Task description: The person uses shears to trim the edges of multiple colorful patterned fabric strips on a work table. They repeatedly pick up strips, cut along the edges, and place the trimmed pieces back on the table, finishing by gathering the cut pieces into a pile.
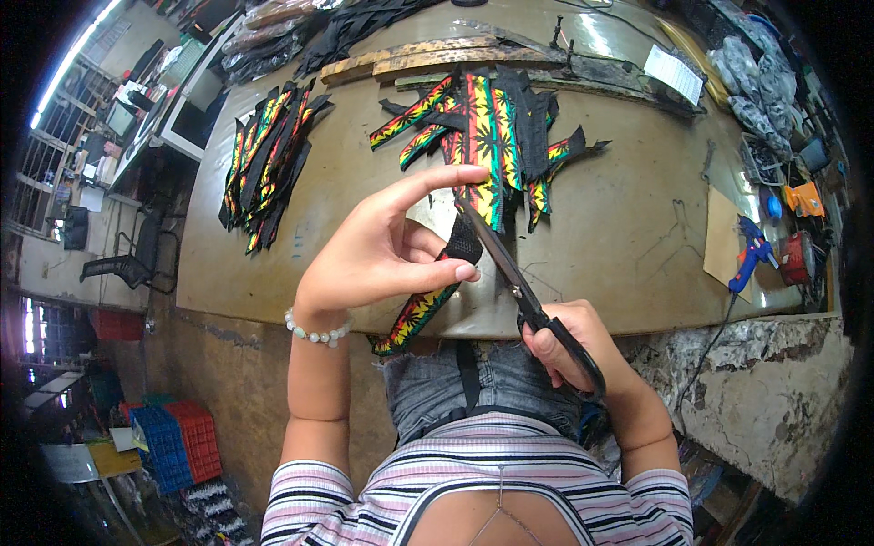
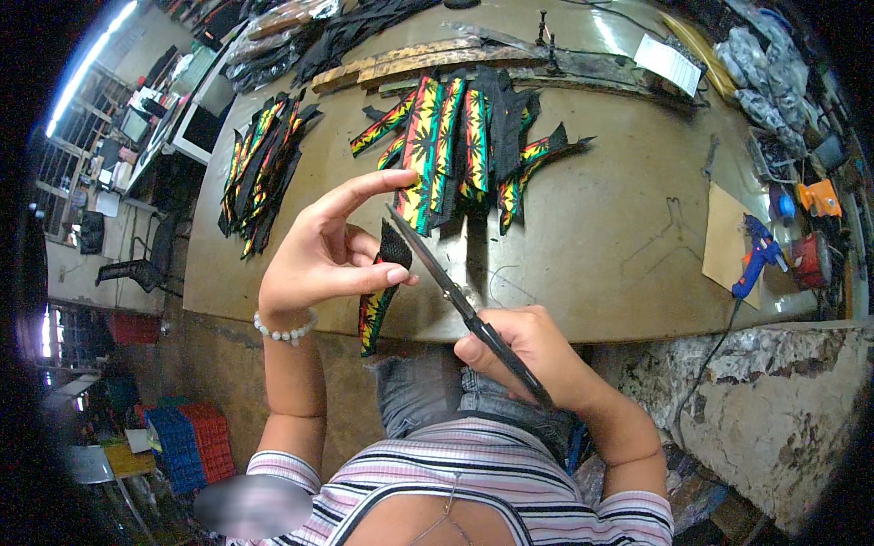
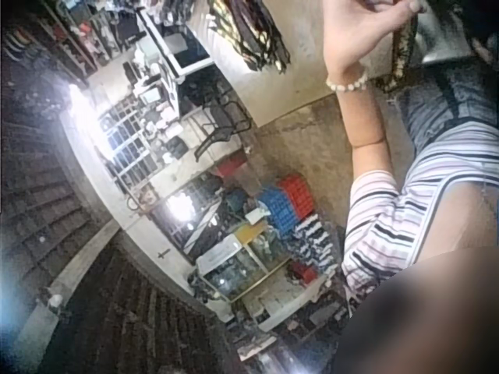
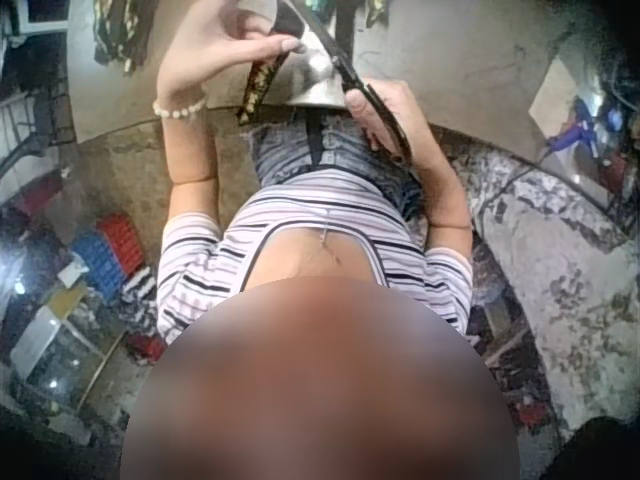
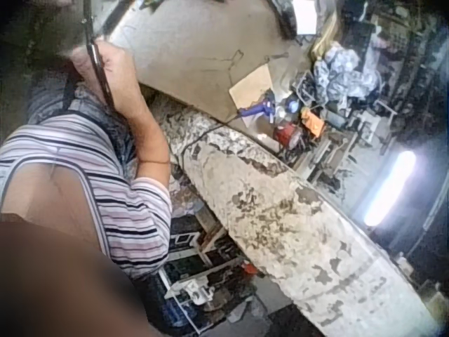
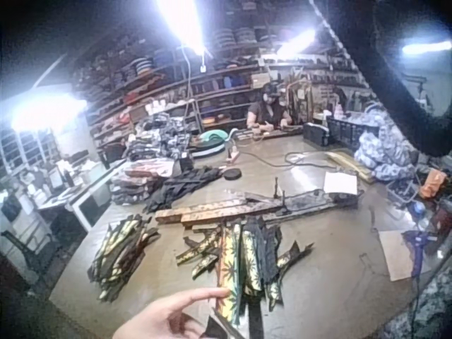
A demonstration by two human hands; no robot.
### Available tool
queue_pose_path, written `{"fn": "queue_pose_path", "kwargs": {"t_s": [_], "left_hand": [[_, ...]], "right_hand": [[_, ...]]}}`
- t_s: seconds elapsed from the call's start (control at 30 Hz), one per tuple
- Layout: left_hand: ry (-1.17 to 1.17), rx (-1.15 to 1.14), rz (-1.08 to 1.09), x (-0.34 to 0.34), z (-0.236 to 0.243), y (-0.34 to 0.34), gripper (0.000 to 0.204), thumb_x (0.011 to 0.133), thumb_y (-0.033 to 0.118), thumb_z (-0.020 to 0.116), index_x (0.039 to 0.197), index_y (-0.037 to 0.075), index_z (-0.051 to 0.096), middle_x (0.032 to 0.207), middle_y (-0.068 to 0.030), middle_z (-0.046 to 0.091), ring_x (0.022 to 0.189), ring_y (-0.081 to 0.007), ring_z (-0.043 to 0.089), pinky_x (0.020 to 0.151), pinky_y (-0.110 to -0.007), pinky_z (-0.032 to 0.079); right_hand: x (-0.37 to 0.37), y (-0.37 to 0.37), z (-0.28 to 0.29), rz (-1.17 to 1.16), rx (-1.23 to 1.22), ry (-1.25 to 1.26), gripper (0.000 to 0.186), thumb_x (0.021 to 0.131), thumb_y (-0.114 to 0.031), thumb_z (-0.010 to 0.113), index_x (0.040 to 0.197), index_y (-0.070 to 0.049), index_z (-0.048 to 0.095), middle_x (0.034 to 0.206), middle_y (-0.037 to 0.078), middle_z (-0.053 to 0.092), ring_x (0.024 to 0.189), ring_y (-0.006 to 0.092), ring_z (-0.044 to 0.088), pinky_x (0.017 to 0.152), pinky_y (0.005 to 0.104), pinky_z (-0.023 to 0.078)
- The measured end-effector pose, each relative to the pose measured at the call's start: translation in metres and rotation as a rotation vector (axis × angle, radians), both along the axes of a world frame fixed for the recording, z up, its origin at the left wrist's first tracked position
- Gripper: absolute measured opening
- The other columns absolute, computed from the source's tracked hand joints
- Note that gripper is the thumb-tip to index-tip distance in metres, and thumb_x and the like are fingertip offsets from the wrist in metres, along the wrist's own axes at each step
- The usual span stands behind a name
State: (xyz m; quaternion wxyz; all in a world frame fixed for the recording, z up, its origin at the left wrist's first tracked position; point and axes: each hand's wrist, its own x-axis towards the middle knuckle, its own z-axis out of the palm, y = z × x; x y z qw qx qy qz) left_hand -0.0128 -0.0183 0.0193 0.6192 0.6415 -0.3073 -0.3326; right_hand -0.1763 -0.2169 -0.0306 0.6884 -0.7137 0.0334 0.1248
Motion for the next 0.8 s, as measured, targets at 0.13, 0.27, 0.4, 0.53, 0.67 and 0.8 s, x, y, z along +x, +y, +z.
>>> {"fn": "queue_pose_path", "kwargs": {"t_s": [0.13, 0.27, 0.4, 0.53, 0.67, 0.8], "left_hand": [[-0.142, 0.057, -0.022, 0.012, -0.008, -0.012, 0.072, 0.077, -0.006, 0.076, 0.14, -0.004, 0.041, 0.139, -0.0125, 0.049, 0.081, -0.0088, 0.068, 0.059, -0.016, 0.05], [-0.429, 0.036, 0.086, 0.027, -0.023, -0.033, 0.081, 0.076, -0.002, 0.078, 0.145, 0.004, 0.036, 0.149, -0.0139, 0.04, 0.081, -0.0078, 0.065, 0.065, -0.018, 0.053], [-0.229, 0.001, 0.343, -0.005, -0.041, -0.038, 0.083, 0.074, -0.007, 0.077, 0.144, 0.005, 0.034, 0.153, -0.0171, 0.032, 0.096, -0.0118, 0.065, 0.07, -0.021, 0.057], [-0.409, -0.189, 0.179, -0.037, -0.05, -0.028, 0.042, 0.078, -0.008, 0.074, 0.102, 0.006, 0.042, 0.154, -0.0266, 0.025, 0.103, -0.0154, 0.062, 0.075, -0.023, 0.058], [-0.522, 0.032, 0.038, -0.037, -0.04, -0.001, 0.012, 0.08, 0.0, 0.074, 0.087, 0.0, 0.064, 0.113, -0.0153, 0.065, 0.085, -0.0111, 0.066, 0.07, -0.025, 0.054], [-0.515, 0.028, -0.065, -0.021, -0.031, 0.006, 0.014, 0.083, 0.001, 0.071, 0.097, -0.001, 0.071, 0.092, -0.0088, 0.069, 0.081, -0.0149, 0.068, 0.073, -0.025, 0.055]], "right_hand": [[-0.009, 0.005, -0.016, -0.148, -0.082, -0.193, 0.044, 0.086, -0.042, 0.073, 0.079, -0.002, 0.056, 0.064, 0.002, 0.054, 0.059, 0.0084, 0.05, 0.051, 0.025, 0.042], [-0.012, 0.018, -0.041, -0.333, 0.229, -0.025, 0.034, 0.087, -0.029, 0.075, 0.095, -0.003, 0.054, 0.085, 0.006, 0.065, 0.07, 0.0094, 0.06, 0.059, 0.0236, 0.052], [-0.004, 0.059, -0.057, -0.446, 0.295, -0.127, 0.042, 0.077, -0.005, 0.081, 0.098, -0.003, 0.045, 0.125, 0.025, 0.057, 0.104, 0.0236, 0.063, 0.085, 0.0363, 0.056], [0.012, 0.075, -0.048, -0.491, 0.033, -0.151, 0.024, 0.08, -0.005, 0.077, 0.088, -0.006, 0.054, 0.086, 0.004, 0.061, 0.08, 0.0093, 0.059, 0.068, 0.0277, 0.049], [0.035, 0.03, -0.028, -0.746, 0.262, -0.565, 0.032, 0.087, -0.004, 0.072, 0.096, -0.008, 0.041, 0.083, 0.004, 0.058, 0.07, 0.0127, 0.061, 0.059, 0.0262, 0.051], [0.042, 0.003, -0.025, -0.705, 0.337, -0.652, 0.023, 0.1, -0.02, 0.055, 0.107, -0.002, 0.043, 0.093, 0.013, 0.058, 0.069, 0.0191, 0.065, 0.057, 0.0309, 0.057]]}}
